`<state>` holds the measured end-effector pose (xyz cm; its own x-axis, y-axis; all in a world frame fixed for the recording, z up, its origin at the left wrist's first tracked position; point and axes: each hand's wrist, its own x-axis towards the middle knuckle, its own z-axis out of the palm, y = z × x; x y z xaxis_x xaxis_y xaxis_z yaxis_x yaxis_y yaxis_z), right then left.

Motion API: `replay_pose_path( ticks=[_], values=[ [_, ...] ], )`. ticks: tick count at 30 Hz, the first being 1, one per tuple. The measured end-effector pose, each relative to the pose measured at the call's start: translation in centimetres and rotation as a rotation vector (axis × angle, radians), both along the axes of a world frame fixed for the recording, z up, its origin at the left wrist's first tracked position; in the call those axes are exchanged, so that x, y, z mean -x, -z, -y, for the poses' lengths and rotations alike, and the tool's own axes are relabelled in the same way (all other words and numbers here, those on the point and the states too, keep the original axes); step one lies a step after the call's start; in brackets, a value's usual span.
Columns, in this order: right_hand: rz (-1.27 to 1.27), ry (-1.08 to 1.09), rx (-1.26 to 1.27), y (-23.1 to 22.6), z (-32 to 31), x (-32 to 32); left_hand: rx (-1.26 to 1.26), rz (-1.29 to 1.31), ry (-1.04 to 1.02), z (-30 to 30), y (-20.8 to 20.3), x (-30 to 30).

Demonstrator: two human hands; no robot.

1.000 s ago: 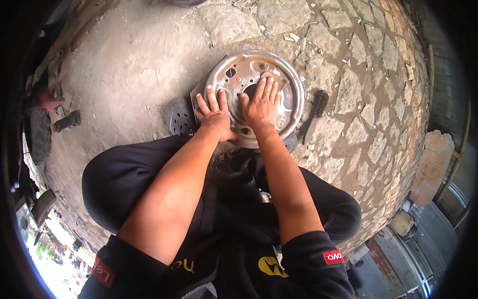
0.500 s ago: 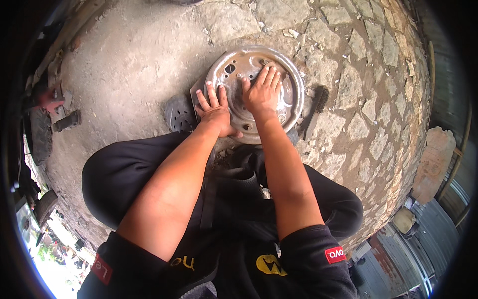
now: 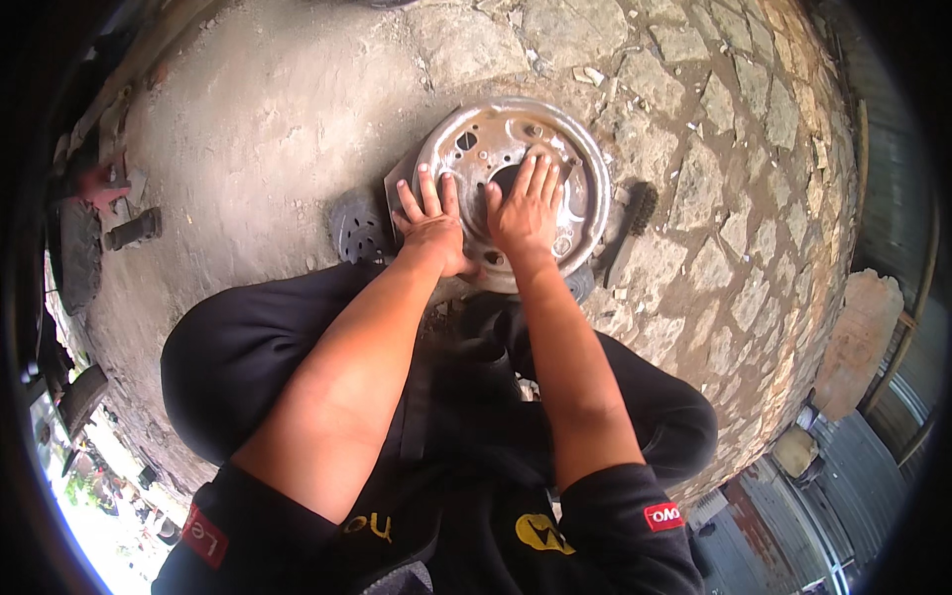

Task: The person scrubs a metal wheel hub with a wire brush and then sands it with a sanding block. The person works on the outer rim and inner surfaces of the hub while sitting on the ground.

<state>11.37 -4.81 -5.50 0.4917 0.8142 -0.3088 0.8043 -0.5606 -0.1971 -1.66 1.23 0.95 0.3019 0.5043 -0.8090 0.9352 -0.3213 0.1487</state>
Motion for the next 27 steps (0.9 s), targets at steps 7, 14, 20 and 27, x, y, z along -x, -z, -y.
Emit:
replay_pose_path(
  ticks=[7, 14, 20, 27],
  values=[
    [0.034, -0.014, 0.042, -0.7, -0.1, -0.2, 0.020, -0.010, 0.008, -0.3, -0.1, 0.1],
    [0.002, -0.013, -0.012, -0.7, -1.8, -2.1, 0.001, -0.002, -0.005, 0.1, 0.6, 0.3],
    [0.043, -0.017, 0.004, 0.1, -0.4, -1.1, 0.011, 0.004, -0.018, 0.0, 0.2, -0.1],
    [-0.008, -0.001, 0.067, -0.8, 0.0, 0.3, 0.014, -0.008, -0.009, -0.1, 0.3, 0.1]
  ],
)
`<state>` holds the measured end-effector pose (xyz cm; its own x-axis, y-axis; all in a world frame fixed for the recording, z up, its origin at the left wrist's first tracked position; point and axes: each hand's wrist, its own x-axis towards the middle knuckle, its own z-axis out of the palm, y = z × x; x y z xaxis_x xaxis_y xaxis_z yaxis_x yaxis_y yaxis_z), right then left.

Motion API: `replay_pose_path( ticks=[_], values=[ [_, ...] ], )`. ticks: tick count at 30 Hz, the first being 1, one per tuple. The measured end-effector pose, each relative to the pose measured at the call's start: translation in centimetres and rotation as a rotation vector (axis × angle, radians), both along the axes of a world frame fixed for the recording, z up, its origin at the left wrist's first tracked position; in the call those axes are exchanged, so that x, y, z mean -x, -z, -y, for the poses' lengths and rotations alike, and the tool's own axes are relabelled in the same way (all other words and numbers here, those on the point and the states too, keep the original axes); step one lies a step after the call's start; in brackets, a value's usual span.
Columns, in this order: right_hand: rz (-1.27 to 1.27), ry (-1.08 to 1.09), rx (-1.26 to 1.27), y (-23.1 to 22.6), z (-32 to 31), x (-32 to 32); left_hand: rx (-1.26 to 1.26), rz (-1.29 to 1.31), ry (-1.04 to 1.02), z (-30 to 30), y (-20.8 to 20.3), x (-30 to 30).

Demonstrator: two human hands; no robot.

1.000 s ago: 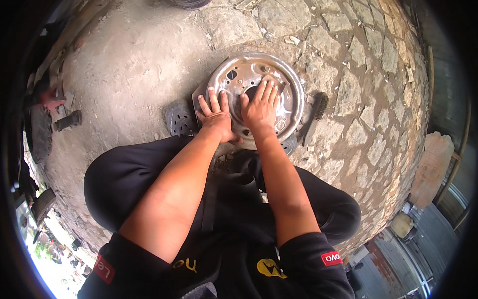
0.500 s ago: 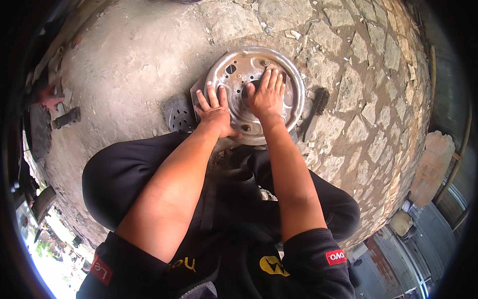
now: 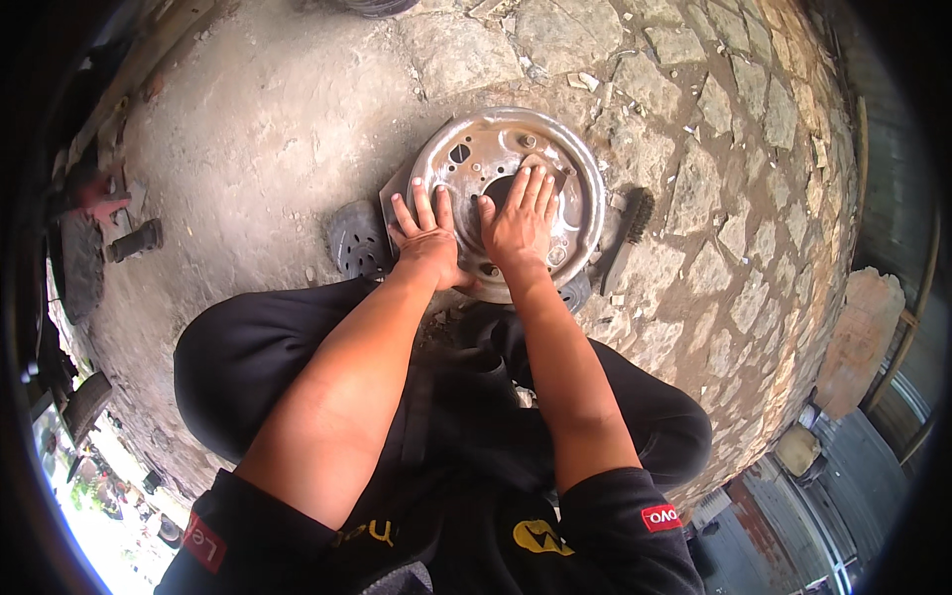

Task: The person scrubs a metal wheel hub with a wire brush and then sands it with a sanding block. The person works on the outer rim and inner surfaces of the hub while sitting on the ground.

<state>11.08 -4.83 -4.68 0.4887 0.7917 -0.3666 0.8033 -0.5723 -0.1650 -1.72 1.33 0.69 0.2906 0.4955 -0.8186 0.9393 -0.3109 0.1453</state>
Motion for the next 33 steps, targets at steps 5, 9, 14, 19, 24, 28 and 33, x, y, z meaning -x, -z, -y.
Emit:
replay_pose_path(
  ticks=[5, 9, 14, 19, 24, 28, 33],
  values=[
    [0.020, 0.046, -0.095, -0.1, -2.5, -1.5, -0.051, 0.018, -0.013, 0.4, 0.2, 0.3],
    [0.017, 0.020, -0.064, 0.1, -0.5, 0.4, -0.020, 0.006, 0.002, 0.1, 0.0, 0.0],
    [0.026, 0.066, -0.183, 0.8, -2.1, -1.2, -0.012, 0.008, -0.002, 0.2, -0.2, -0.1],
    [0.011, 0.030, -0.059, 0.4, -0.4, 0.9, 0.020, -0.028, 0.009, -0.1, -0.5, -0.1],
    [0.016, 0.085, -0.166, 0.3, -2.5, -1.0, -0.003, 0.000, 0.007, 0.0, 0.0, -0.2],
    [0.001, 0.049, -0.096, 0.0, -1.4, 0.5, -0.001, -0.017, 0.013, 0.0, -0.1, -0.1],
    [0.027, 0.036, -0.161, 0.3, -2.2, -1.2, -0.023, 0.013, -0.008, 0.1, 0.4, -0.3]
  ],
)
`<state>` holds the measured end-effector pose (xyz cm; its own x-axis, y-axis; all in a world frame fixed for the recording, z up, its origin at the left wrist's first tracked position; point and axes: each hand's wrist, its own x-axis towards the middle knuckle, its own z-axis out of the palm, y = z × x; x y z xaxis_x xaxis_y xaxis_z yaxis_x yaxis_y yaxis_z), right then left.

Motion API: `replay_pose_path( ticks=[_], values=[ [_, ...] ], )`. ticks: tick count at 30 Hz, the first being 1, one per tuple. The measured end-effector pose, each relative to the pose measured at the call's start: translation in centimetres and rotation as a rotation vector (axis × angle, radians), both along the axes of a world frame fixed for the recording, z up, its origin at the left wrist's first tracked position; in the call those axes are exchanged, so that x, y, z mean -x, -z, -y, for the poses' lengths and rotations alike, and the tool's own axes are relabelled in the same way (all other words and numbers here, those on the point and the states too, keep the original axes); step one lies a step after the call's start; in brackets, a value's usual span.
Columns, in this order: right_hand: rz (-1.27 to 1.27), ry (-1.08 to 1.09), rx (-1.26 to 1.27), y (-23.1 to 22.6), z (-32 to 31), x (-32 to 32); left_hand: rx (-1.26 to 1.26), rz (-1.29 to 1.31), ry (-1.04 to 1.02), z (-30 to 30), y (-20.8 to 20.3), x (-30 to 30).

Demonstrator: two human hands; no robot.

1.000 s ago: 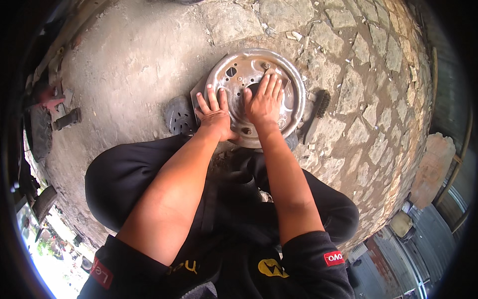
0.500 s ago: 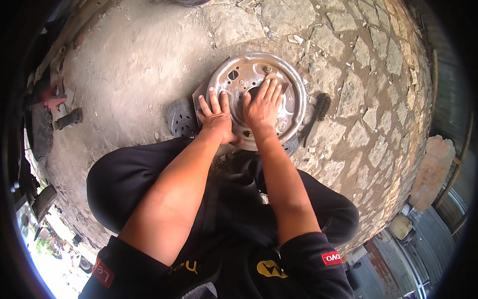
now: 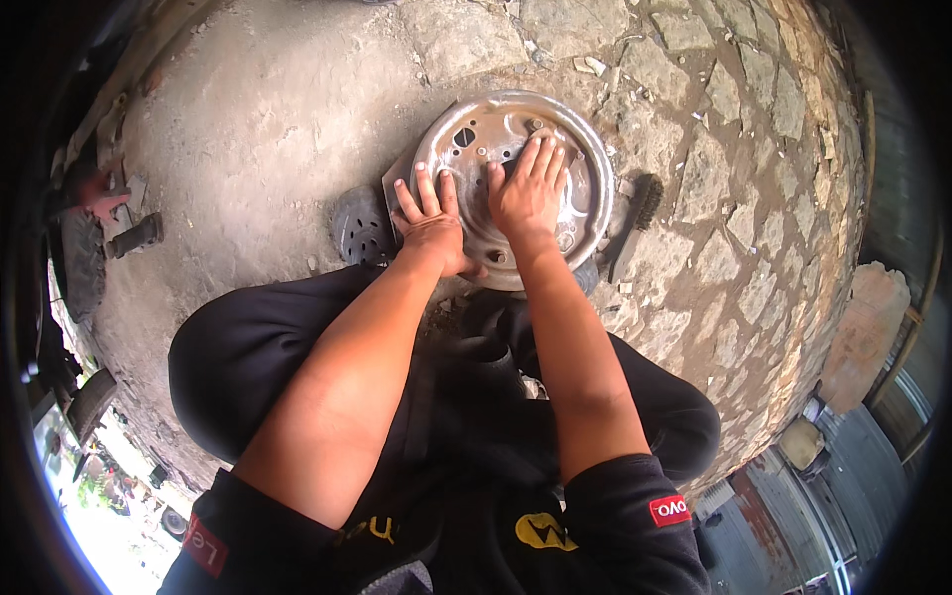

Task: The person scrubs a metal wheel hub with a wire brush and then sands it with a sanding block. The person works on the outer rim and inner surfaces of the hub while sitting on the ground.

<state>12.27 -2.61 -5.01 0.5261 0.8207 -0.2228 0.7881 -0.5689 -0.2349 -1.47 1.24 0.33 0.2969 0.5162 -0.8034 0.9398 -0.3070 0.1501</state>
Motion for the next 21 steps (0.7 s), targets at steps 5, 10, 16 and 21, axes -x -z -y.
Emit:
replay_pose_path(
  ticks=[5, 10, 16, 21],
  values=[
    [-0.058, -0.038, 0.126, -0.4, 2.0, 2.7, 0.035, -0.043, 0.001, -0.2, -0.7, 0.0],
    [-0.044, 0.009, 0.072, -0.6, 0.2, 1.9, 0.005, -0.014, -0.006, -0.1, -0.3, 0.0],
    [-0.082, 0.000, 0.135, -0.8, 1.6, 2.3, 0.031, -0.032, 0.012, -0.1, -0.6, 0.0],
    [-0.041, 0.021, 0.054, -0.9, -0.4, -0.6, -0.020, 0.017, -0.004, 0.0, 0.0, 0.0]
  ],
)
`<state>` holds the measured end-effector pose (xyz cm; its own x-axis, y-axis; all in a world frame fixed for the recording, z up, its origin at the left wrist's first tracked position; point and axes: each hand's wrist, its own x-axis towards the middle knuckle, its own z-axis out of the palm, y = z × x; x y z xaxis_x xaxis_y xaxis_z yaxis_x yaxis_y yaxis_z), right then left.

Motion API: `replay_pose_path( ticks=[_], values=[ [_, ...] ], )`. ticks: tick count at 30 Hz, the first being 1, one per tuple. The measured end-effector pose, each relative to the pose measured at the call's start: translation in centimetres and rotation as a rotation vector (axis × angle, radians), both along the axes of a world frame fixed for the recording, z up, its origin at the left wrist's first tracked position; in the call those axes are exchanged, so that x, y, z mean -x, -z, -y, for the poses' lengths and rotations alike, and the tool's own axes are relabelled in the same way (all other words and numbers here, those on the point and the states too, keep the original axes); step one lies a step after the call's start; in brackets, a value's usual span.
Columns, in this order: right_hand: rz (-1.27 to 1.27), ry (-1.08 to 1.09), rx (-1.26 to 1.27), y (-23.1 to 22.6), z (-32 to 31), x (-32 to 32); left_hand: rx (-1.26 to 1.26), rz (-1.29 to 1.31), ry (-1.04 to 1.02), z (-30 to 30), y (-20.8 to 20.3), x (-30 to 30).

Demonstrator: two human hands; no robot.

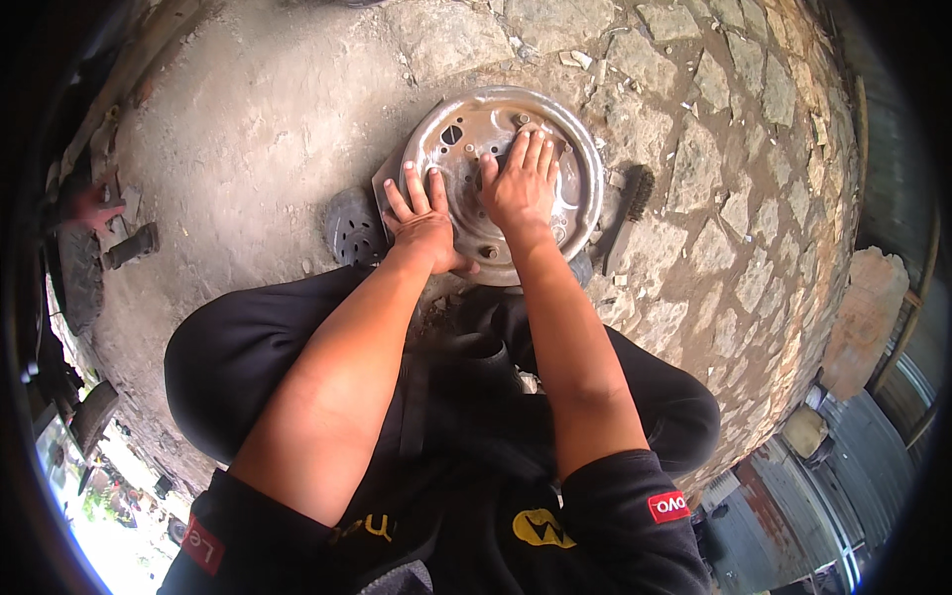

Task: The person scrubs a metal wheel hub with a wire brush and then sands it with a sanding block. The person works on the outer rim and inner surfaces of the hub while sitting on the ground.

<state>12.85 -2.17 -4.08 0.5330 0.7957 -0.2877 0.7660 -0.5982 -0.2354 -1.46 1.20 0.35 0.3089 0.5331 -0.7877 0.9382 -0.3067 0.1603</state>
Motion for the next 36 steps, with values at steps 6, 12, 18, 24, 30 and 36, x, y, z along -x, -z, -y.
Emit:
replay_pose_path(
  ticks=[6, 12, 18, 24, 30, 36],
  values=[
    [0.013, -0.053, 0.074, 0.7, 2.6, 1.7, 0.000, -0.030, -0.012, 0.3, -0.3, 0.1],
    [0.014, -0.041, 0.069, 0.3, 2.7, 1.1, 0.063, -0.055, 0.017, -0.1, -0.5, 0.1],
    [0.005, 0.006, 0.112, -0.1, 5.4, 2.1, -0.001, -0.044, 0.008, 0.1, -0.2, 0.1],
    [0.051, 0.039, 0.057, 0.2, 4.6, 1.3, 0.032, -0.050, 0.015, -0.1, -0.6, -0.2],
    [0.125, -0.064, 0.103, -0.2, 4.6, 1.5, 0.055, -0.068, 0.016, -0.2, -0.8, -0.2],
    [0.105, -0.066, 0.099, 0.4, 3.2, 0.4, 0.003, -0.039, 0.013, 0.2, 0.1, 0.0]
  ],
)
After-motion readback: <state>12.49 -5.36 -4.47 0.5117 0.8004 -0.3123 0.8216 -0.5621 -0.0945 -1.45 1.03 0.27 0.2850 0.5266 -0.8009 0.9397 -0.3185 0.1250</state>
